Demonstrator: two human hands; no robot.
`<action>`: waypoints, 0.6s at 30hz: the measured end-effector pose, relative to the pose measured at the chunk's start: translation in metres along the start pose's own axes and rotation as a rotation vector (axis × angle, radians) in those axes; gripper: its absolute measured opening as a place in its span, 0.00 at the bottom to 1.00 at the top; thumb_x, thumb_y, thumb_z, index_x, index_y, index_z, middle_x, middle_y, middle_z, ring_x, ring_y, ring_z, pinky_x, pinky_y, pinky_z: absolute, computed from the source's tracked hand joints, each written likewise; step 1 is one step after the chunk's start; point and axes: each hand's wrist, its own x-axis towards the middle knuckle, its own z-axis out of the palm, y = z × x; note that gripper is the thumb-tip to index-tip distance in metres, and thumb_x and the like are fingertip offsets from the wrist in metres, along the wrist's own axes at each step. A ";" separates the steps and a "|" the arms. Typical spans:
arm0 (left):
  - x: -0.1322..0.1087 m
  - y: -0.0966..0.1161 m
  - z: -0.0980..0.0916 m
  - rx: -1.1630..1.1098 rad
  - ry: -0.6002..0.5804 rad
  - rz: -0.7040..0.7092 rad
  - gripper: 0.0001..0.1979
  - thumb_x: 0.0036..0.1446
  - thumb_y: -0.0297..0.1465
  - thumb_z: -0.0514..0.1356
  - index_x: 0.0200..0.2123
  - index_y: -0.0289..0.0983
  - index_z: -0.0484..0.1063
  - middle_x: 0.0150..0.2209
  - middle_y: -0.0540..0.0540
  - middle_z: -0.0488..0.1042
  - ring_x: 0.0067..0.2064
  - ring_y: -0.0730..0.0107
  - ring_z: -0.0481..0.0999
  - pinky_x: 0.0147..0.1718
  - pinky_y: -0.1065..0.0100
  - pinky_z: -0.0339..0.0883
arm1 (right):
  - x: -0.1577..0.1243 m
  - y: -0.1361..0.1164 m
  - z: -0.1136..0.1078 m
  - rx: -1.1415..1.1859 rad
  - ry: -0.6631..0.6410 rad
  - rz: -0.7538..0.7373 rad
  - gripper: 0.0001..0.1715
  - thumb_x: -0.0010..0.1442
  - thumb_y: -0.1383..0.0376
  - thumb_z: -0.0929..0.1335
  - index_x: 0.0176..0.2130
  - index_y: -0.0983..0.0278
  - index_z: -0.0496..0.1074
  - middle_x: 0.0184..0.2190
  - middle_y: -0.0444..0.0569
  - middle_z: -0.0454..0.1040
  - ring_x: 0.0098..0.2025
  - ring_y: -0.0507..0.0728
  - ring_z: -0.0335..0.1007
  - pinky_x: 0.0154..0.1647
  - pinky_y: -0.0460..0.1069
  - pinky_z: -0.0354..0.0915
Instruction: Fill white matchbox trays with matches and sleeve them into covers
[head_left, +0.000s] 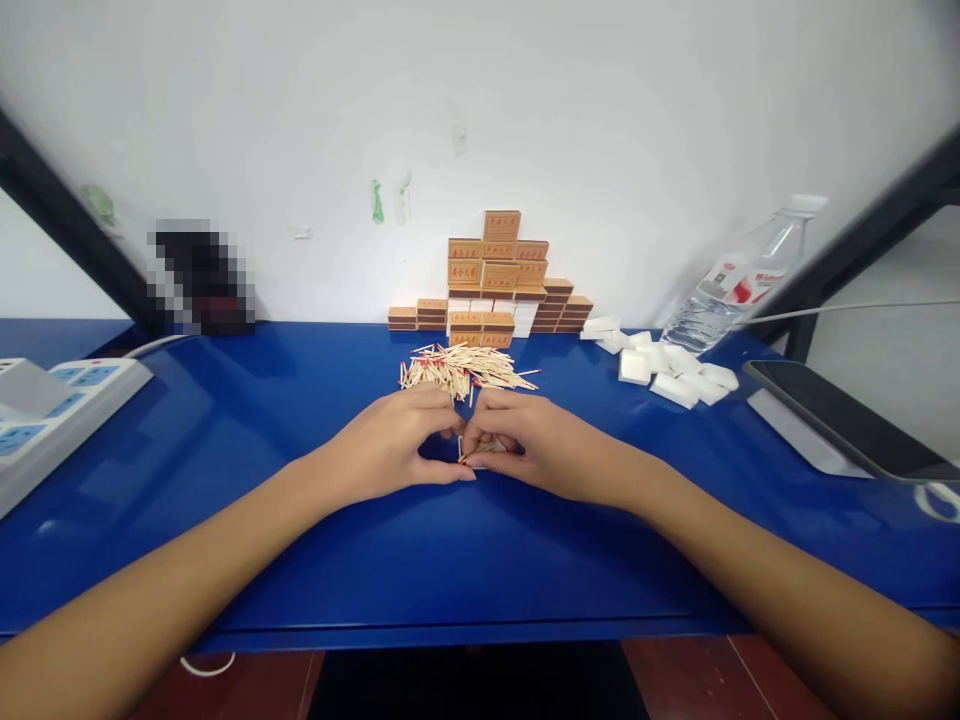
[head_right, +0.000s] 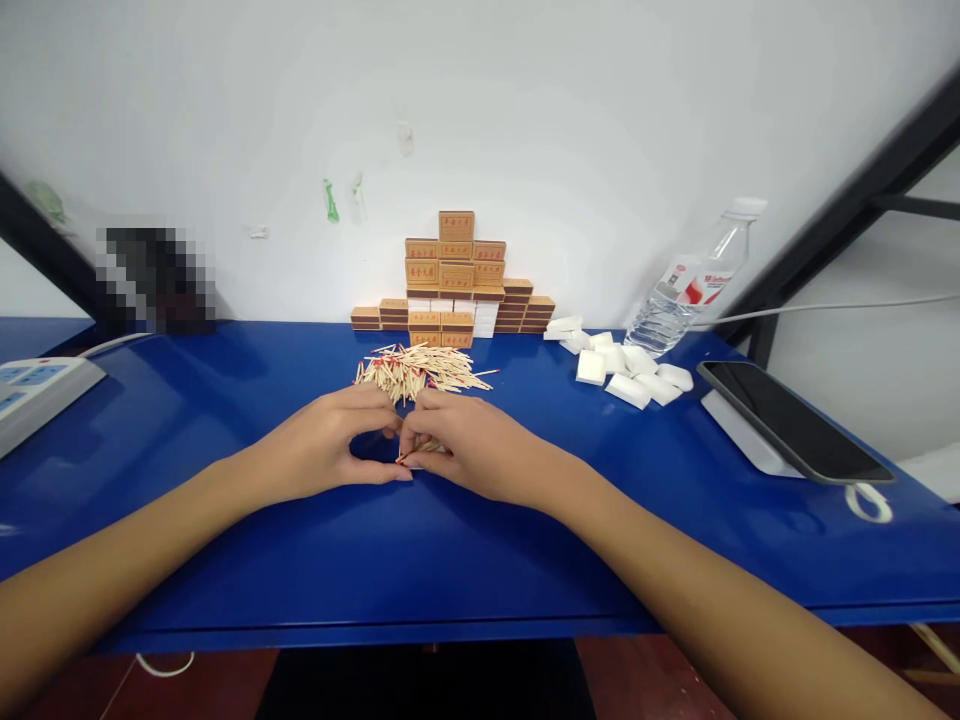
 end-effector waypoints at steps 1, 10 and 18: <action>0.000 0.000 0.000 0.003 0.001 0.003 0.16 0.64 0.45 0.68 0.36 0.37 0.77 0.34 0.48 0.73 0.39 0.64 0.72 0.37 0.63 0.65 | 0.000 0.000 0.000 -0.006 -0.001 0.007 0.03 0.68 0.68 0.72 0.42 0.60 0.78 0.41 0.47 0.72 0.37 0.54 0.70 0.37 0.49 0.65; 0.000 -0.001 0.002 -0.008 0.013 0.000 0.16 0.62 0.43 0.70 0.37 0.36 0.76 0.35 0.48 0.75 0.39 0.64 0.74 0.38 0.64 0.65 | 0.001 0.004 0.002 -0.028 0.026 0.012 0.04 0.69 0.64 0.71 0.41 0.61 0.73 0.39 0.46 0.73 0.35 0.52 0.65 0.36 0.48 0.61; -0.002 -0.004 0.003 -0.006 0.010 -0.027 0.17 0.62 0.45 0.70 0.40 0.37 0.78 0.37 0.47 0.76 0.40 0.62 0.75 0.39 0.62 0.67 | 0.001 0.005 -0.004 0.069 0.144 0.027 0.05 0.70 0.63 0.69 0.44 0.60 0.75 0.31 0.41 0.71 0.27 0.50 0.60 0.30 0.47 0.58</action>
